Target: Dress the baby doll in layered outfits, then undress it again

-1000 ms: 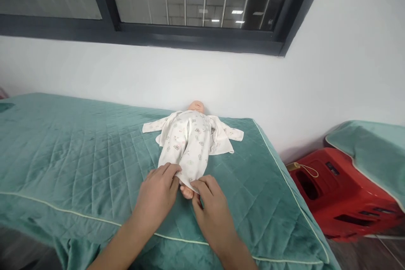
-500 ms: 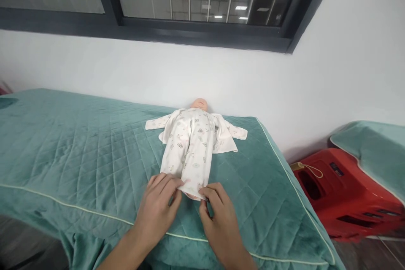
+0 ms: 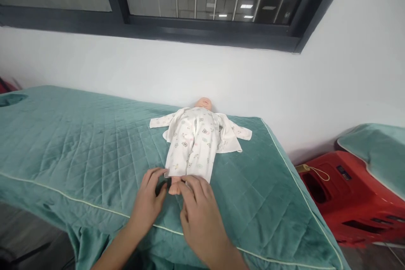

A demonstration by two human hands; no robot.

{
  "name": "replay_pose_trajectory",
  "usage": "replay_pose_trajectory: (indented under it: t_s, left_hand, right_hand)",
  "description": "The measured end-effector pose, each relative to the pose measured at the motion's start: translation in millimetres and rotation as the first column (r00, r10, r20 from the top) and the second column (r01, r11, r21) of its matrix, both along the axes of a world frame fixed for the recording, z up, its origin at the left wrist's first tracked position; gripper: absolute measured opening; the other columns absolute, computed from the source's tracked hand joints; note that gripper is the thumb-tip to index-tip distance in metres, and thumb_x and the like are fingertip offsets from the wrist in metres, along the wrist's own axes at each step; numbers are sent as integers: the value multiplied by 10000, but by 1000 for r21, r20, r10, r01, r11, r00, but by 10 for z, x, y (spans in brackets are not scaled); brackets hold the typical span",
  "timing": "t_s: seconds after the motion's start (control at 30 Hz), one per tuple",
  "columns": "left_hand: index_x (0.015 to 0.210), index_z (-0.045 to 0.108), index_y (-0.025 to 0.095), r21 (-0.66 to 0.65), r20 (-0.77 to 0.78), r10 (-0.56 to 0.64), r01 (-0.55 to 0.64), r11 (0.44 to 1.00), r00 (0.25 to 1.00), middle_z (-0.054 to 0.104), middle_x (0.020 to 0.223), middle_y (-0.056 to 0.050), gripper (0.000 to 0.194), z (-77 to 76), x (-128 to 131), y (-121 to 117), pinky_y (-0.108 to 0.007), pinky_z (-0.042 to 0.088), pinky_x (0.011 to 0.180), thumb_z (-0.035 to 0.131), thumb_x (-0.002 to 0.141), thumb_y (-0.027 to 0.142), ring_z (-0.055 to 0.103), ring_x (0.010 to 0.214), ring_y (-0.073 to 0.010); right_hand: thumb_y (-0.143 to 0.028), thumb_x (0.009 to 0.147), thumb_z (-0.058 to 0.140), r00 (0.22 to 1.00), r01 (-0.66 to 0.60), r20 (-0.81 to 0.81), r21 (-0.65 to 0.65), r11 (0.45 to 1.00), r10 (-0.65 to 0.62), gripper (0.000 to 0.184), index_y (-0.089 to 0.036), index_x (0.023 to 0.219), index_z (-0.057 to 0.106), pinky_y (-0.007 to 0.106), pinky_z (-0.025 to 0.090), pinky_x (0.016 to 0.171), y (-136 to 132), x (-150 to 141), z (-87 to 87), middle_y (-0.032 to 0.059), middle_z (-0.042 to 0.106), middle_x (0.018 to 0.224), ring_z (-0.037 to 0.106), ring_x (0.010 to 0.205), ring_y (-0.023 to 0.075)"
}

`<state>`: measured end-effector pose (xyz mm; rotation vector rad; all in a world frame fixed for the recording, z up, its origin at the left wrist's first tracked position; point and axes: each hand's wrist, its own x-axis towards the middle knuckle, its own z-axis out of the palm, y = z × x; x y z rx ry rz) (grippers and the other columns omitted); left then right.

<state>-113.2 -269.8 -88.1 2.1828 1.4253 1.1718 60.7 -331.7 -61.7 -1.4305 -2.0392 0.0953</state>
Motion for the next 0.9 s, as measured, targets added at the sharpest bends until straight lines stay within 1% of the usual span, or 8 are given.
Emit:
replay_pose_trajectory:
  t_s: [0.07,0.13,0.3,0.4,0.53,0.67,0.77,0.9]
  left_hand:
    - [1146,556,214,-42,-9,22,-23,999,1000,578,1129,-72,280,-25,11,96,-394,505,912,454,896,142,576,1059,-210]
    - [1075,567,200,-55,-45,32,-35,998,998,594,1039,-65,218,-30,36,178,-383,509,860,456,892,160,592,980,-212]
    - [889,569,195,-73,-159,56,-68,995,986,611,872,-39,123,-27,66,258,-329,470,723,453,874,157,599,842,-208]
    - [862,560,202,-114,-98,49,-60,992,994,621,836,-19,111,-36,37,238,-310,450,696,454,897,195,596,799,-193]
    - [844,550,208,-173,56,-6,15,985,998,601,790,11,148,20,-42,144,-284,451,680,457,935,279,580,738,-160]
    - [849,554,209,-99,70,-54,61,993,996,584,804,9,162,189,-108,-14,-277,462,696,462,954,292,575,744,-147]
    - [907,561,212,22,52,-99,98,995,994,603,864,-6,108,302,-114,-117,-278,473,730,470,957,242,594,806,-149]
    - [991,552,213,130,-10,-143,143,981,990,614,919,-20,96,311,-94,-180,-286,484,785,474,951,175,602,865,-153]
  right_hand:
    - [2,780,440,997,-1,77,2,1000,1,663,-233,1401,427,492,446,1014,102,-98,27,107,538,1343,499,1231,275]
    - [-6,802,456,988,81,132,28,996,-84,610,-192,1383,439,492,442,989,209,-164,9,125,559,1329,521,1200,285]
    - [-80,864,527,935,272,224,40,961,-274,208,-194,1026,590,423,431,786,433,-226,-10,92,666,1006,580,921,269]
    - [-76,873,507,922,295,245,57,954,-299,158,-213,845,579,386,379,717,520,-226,17,62,648,840,554,809,246]
    - [-56,858,496,967,229,110,30,973,-231,187,-221,816,572,359,364,729,496,-181,44,26,627,804,549,809,222]
    - [-66,861,488,989,147,-36,38,988,-146,181,-223,873,576,346,379,734,298,-121,76,25,626,848,546,834,216]
    - [-109,890,500,984,166,-79,87,982,-159,136,-224,906,572,353,392,739,149,-108,72,45,628,913,540,878,229]
    - [-128,908,506,979,188,-96,102,977,-178,130,-232,931,581,371,408,756,64,-119,3,55,631,967,539,925,240]
